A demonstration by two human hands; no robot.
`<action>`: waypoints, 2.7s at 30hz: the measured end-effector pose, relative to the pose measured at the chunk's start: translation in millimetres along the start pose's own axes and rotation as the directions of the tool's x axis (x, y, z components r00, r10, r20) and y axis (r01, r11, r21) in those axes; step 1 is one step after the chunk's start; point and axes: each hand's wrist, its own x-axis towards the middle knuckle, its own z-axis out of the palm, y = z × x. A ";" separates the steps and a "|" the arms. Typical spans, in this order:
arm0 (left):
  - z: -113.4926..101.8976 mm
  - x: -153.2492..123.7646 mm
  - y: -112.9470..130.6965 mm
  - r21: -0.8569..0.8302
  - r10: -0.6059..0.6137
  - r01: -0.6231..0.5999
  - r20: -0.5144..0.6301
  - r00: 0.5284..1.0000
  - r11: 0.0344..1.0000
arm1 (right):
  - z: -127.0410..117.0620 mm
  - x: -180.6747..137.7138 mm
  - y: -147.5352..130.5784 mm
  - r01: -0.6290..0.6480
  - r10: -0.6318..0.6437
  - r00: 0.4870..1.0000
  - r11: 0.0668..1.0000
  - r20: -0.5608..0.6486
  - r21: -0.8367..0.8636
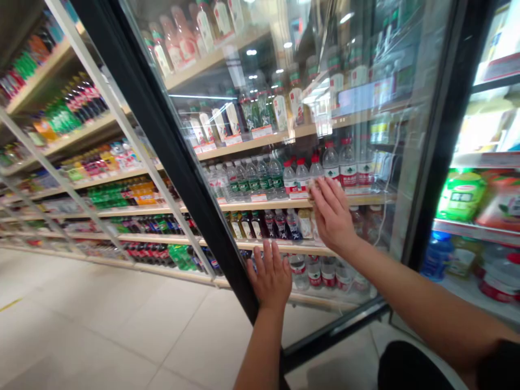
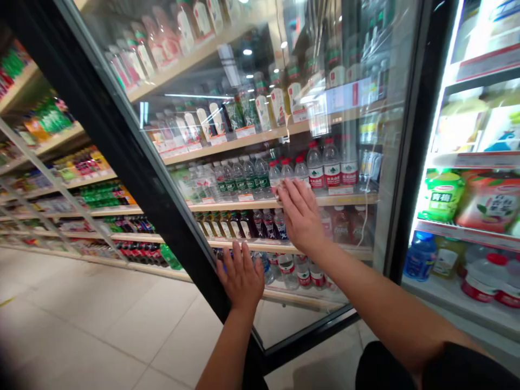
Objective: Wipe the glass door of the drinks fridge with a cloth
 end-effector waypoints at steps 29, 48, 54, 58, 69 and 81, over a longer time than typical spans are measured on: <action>0.9 -3.1 -2.0 -0.011 -0.017 0.017 -0.005 1.000 1.000 | -1.5 -36.8 2.5 0.141 -0.154 0.982 0.983 0.105 0.116; 1.4 34.0 3.7 0.016 -0.018 0.018 0.002 1.000 1.000 | 1.8 -30.5 6.8 0.095 -0.106 0.990 0.989 0.090 0.117; 1.6 34.0 4.6 -0.013 -0.036 0.036 0.002 0.999 0.999 | 13.0 -20.6 -15.1 0.002 -0.008 0.999 0.993 0.050 0.116; 0.6 31.6 5.5 0.002 -0.030 0.030 0.014 0.999 1.000 | 10.2 -41.7 -23.5 0.183 -0.209 0.960 0.972 0.186 0.146; -2.8 31.9 7.1 0.017 -0.027 0.027 0.008 1.000 1.000 | 7.1 -29.5 -13.8 0.149 -0.156 0.986 0.982 0.053 0.120; -4.1 32.1 8.0 0.014 -0.034 0.034 -0.002 0.999 0.999 | 7.9 -24.7 -13.0 0.111 -0.113 0.992 0.993 0.051 0.037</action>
